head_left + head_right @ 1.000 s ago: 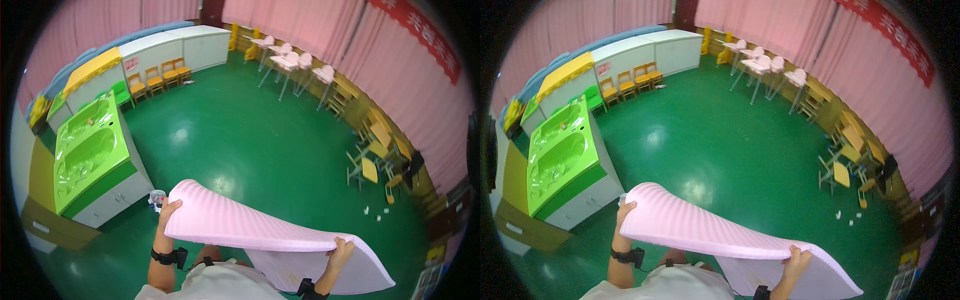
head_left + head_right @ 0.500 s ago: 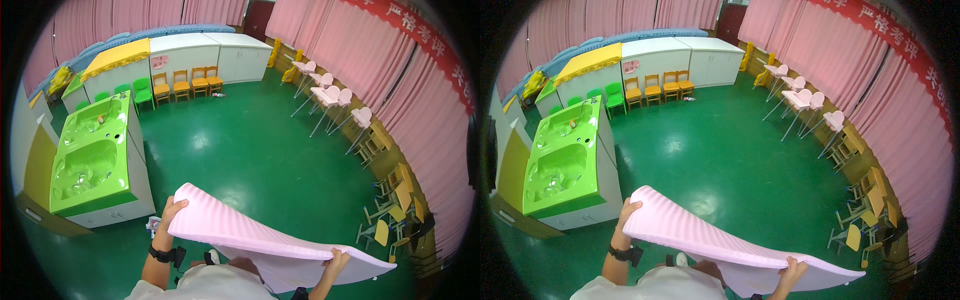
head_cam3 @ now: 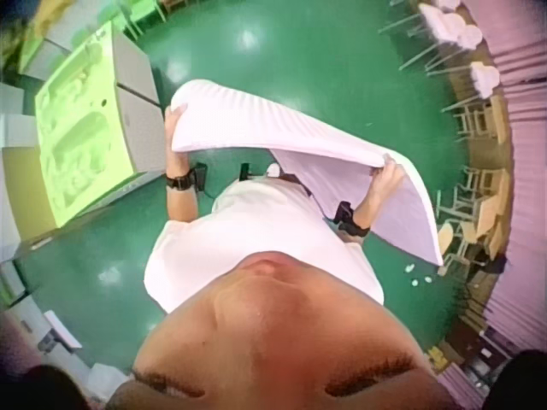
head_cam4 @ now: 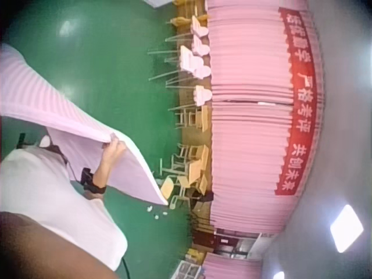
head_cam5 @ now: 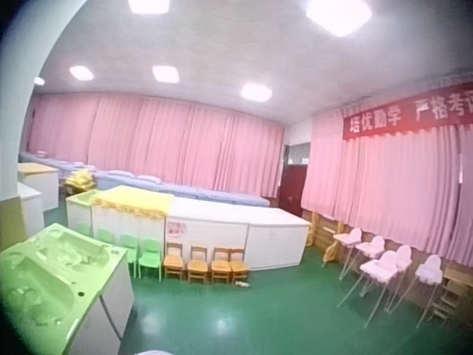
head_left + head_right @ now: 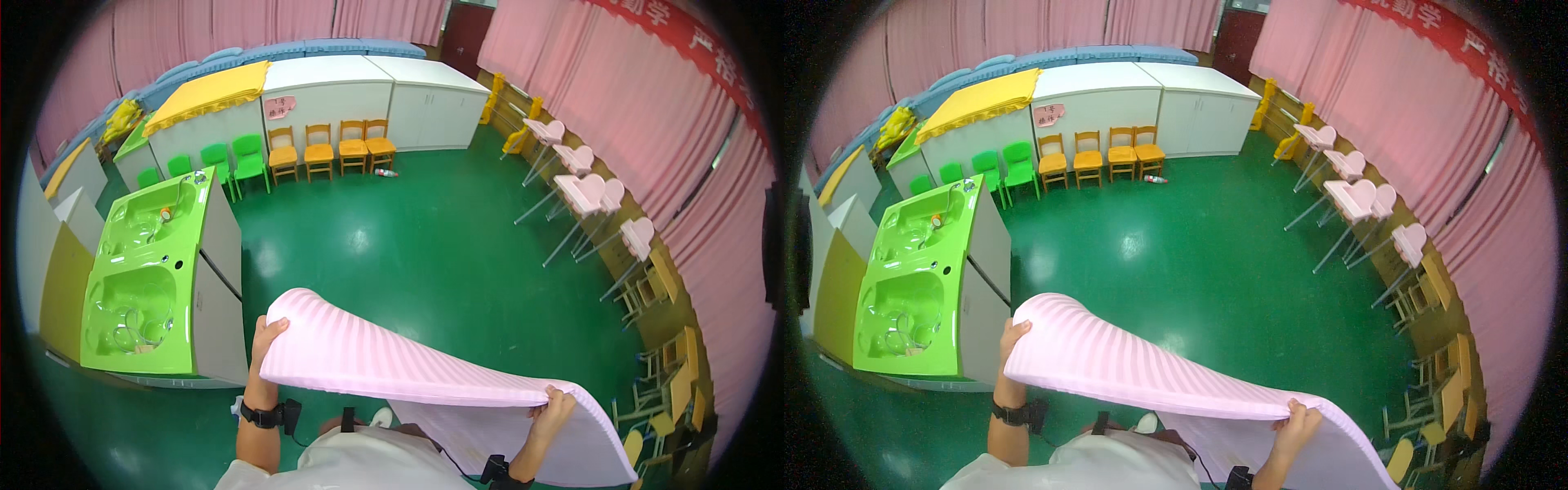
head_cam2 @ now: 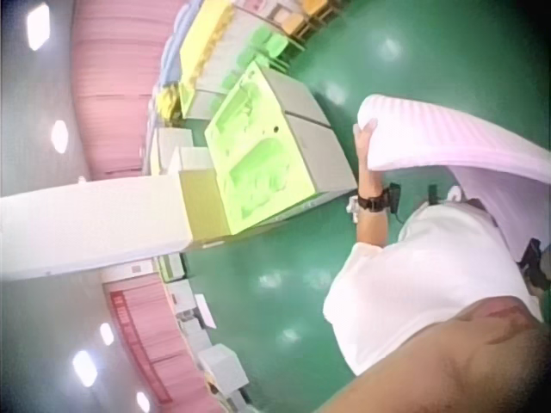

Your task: The recorder is folding yellow and pink sheets on a white table in an activity room.

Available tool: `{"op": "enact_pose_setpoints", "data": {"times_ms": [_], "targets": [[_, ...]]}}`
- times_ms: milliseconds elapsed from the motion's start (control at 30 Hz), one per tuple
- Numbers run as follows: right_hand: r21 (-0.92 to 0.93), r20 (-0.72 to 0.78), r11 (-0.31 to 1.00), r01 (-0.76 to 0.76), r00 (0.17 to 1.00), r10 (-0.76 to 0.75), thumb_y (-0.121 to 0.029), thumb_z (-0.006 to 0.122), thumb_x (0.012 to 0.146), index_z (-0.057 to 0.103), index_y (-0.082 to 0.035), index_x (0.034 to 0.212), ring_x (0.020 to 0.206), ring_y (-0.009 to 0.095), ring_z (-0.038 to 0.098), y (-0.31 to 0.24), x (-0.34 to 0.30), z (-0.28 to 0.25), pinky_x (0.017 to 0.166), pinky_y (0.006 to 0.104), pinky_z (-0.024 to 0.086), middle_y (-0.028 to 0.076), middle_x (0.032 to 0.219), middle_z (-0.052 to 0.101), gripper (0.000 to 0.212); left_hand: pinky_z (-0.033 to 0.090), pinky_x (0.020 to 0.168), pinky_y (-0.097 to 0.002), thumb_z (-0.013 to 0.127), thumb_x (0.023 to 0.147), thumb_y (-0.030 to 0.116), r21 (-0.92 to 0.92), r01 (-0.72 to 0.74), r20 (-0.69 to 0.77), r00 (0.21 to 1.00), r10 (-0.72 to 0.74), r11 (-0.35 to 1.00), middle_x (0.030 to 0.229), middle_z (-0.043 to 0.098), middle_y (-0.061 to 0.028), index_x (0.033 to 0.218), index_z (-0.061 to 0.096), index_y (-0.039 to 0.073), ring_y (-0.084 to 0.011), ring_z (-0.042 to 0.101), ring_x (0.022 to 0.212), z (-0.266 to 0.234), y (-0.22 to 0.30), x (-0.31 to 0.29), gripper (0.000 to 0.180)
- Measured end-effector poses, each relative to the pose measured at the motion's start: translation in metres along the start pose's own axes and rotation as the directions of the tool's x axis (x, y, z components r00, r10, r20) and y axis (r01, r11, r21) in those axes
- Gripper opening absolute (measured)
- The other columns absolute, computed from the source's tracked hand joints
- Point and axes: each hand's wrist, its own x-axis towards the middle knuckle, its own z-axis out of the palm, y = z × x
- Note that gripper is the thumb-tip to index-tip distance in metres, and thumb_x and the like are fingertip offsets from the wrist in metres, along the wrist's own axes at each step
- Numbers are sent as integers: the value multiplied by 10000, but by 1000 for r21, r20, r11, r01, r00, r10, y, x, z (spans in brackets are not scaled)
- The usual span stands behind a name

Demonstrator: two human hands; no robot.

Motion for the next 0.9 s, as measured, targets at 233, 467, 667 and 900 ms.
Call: {"op": "enact_pose_setpoints", "data": {"times_ms": [233, 467, 667, 900], "targets": [[-104, 176, 988, -110, 976, 127, -122, 537, 757, 414, 2, 718, 358, 135, 413, 33, 105, 128, 297, 267, 335, 64, 520, 442, 179, 521, 570, -281, 570, 787, 134, -34, -118, -153, 982, 111, 992, 744, 630, -139, 855, 592, -95, -180, 631, 622, 36, 14, 119, 240], [-122, 218, 896, -426, 870, 443, -333, 573, 728, 448, 22, 866, 458, 176, 491, 73, 153, 250, 383, 301, 393, 83, 620, 511, 401, 530, 571, -312, 594, 755, 146, 35, -170, -243, 954, 173, 985, 783, 582, -139, 863, 488, -42, -188, 611, 639, 53, 22, 284, 241], [-155, -124, 790, -593, 805, 580, -465, 626, 657, 378, -12, 1183, 966, 254, 468, 111, 238, 297, 781, 401, 420, 161, 1126, 414, 738, 532, 626, -323, 594, 713, 109, 245, -75, -98, 990, 102, 967, 855, 570, -165, 974, 456, -51, -208, 603, 693, 48, 28, 387, 335], [-515, 542, 357, 780, 618, -569, -136, 661, 618, 495, -34, 1142, 1116, 343, 411, 130, 470, 417, 921, 389, 337, 223, 1174, 471, 559, 524, 710, -359, 611, 722, 185, 690, 17, -190, 969, 159, 724, 985, 579, -223, 1144, 448, -79, -282, 613, 858, 106, 112, 493, 524]]}}
